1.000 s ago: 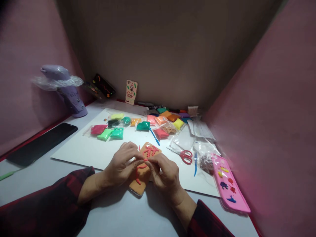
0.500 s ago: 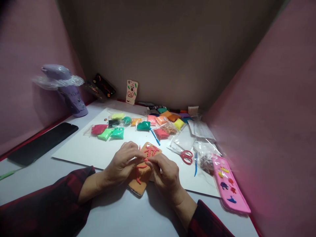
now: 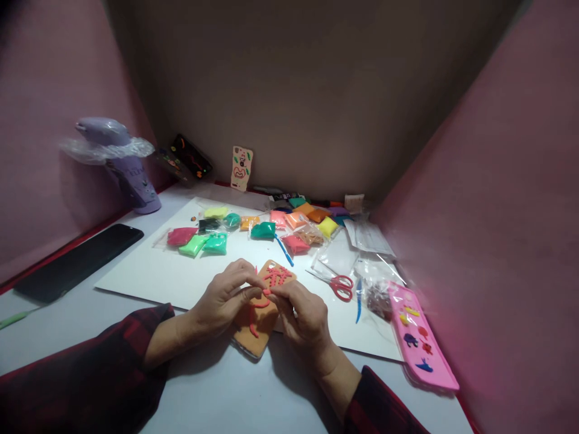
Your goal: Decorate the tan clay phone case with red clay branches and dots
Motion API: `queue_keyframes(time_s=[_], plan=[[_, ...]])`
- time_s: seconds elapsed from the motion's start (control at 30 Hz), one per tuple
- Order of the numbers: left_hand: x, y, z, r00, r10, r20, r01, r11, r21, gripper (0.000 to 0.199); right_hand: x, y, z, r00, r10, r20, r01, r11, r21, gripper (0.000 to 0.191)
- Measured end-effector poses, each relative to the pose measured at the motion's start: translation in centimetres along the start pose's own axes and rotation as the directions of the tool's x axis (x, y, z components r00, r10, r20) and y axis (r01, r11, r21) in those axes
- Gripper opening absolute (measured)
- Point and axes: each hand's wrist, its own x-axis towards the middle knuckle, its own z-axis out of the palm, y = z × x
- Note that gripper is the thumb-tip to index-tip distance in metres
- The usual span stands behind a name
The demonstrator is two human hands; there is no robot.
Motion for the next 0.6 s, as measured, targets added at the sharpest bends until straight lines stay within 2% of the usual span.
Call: queue_keyframes(time_s=[0.33, 0.5, 0.6], plan=[[0.00, 0.17, -0.10, 0.999, -0.004, 0.047, 0.004, 1.000, 0.002, 0.015, -0.12, -0.08, -0.03, 1.000, -0.007, 0.003, 0.007, 1.000, -0.001, 0.016], [0.08, 0.38, -0.24, 0.996, -0.081, 0.032, 0.082, 0.996, -0.027, 0.016, -0.39, 0.14, 0.01, 0.999, 0.045, -0.010, -0.045, 0.998, -0.047, 0.016], [0.09, 0.44, -0.29, 0.992, -0.119, 0.031, 0.120, 0.992, -0.049, 0.017, -0.46, 0.29, 0.10, 0.999, 0.033, -0.011, -0.034, 0.998, -0.050, 0.016]])
